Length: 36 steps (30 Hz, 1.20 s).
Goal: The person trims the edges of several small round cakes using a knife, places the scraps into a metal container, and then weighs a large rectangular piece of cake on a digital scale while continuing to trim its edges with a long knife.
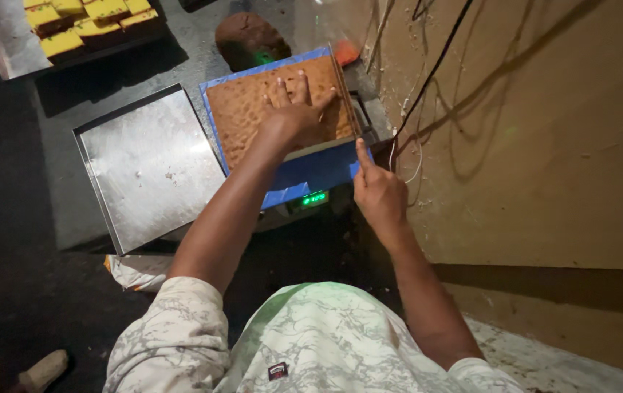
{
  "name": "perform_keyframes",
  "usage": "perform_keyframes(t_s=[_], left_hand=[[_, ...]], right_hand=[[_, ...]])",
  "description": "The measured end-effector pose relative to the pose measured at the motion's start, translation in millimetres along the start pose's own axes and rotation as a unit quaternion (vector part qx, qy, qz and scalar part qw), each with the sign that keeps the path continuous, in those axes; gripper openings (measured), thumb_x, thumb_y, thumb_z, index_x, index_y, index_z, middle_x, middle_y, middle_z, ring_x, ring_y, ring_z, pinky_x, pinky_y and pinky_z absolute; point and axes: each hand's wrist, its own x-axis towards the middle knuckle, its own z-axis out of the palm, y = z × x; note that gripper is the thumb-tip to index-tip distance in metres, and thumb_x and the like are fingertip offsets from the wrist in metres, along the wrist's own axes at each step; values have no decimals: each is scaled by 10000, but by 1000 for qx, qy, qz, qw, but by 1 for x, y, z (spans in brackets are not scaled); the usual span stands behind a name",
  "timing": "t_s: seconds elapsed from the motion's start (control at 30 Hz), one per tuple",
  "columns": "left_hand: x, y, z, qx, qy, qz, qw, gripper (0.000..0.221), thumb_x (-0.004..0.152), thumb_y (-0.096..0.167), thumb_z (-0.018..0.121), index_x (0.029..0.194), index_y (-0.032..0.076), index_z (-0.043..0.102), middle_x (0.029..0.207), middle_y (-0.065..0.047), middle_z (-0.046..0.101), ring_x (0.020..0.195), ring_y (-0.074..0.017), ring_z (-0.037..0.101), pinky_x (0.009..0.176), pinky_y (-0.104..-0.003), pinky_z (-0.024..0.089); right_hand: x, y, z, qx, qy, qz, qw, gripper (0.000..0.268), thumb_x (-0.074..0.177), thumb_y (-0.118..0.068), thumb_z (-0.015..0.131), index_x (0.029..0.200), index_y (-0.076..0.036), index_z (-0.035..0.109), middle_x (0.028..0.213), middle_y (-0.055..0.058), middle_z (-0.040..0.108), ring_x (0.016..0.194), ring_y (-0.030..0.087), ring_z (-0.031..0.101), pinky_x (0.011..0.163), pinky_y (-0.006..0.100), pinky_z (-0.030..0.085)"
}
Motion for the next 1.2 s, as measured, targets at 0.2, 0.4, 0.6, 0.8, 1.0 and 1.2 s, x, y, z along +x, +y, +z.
perform_keyframes(t_s=[0.2, 0.4, 0.6, 0.8, 1.0, 1.2], left_hand=[[0, 1, 3, 15, 6, 1, 1000, 918, 840, 521, 649, 1621, 475, 168, 1719, -146, -115, 1555, -519, -87, 1209, -702, 51], [12, -15, 6, 21, 15, 39, 999, 976, 794, 415, 695, 1627, 439, 186, 1722, -153, -49, 1553, -506, -17, 1215, -676, 103], [3, -27, 2, 3, 23, 40, 999, 942, 806, 417, 696, 1618, 420, 218, 1732, -116, -16, 1567, -473, -19, 1209, -702, 104], [-5, -26, -2, -10, 17, 35, 999, 940, 781, 462, 706, 1597, 438, 240, 1723, -103, -12, 1573, -441, -20, 1217, -689, 68], [-4, -32, 3, -31, 35, 57, 997, 998, 742, 460, 759, 1603, 417, 257, 1725, -114, -1, 1571, -437, 3, 1211, -707, 43], [-3, -30, 4, -45, 35, 59, 997, 1010, 758, 468, 758, 1612, 407, 223, 1718, -116, -4, 1557, -469, -27, 1184, -732, 24]], right_hand=[[-2, 3, 3, 12, 7, -5, 1000, 545, 935, -124, 619, 1475, -190, 586, 731, 207, 672, 642, 421, 655, 606, 543, 514], [-2, 2, 0, 32, 9, 29, 999, 517, 943, -149, 627, 1453, -233, 609, 671, 230, 633, 636, 438, 638, 606, 545, 501], [-1, 1, -3, 40, 4, 35, 999, 512, 944, -167, 623, 1451, -238, 610, 654, 227, 625, 617, 435, 635, 598, 548, 492], [4, -1, -7, 13, 1, 37, 999, 505, 935, -167, 633, 1436, -229, 624, 649, 226, 636, 605, 432, 638, 582, 552, 490], [3, -12, -18, 17, 10, 16, 1000, 491, 959, -158, 624, 1448, -206, 613, 698, 235, 649, 624, 427, 646, 577, 550, 490], [1, -25, -2, 3, 3, 3, 1000, 520, 941, -150, 615, 1459, -185, 588, 707, 226, 663, 617, 432, 652, 583, 546, 512]])
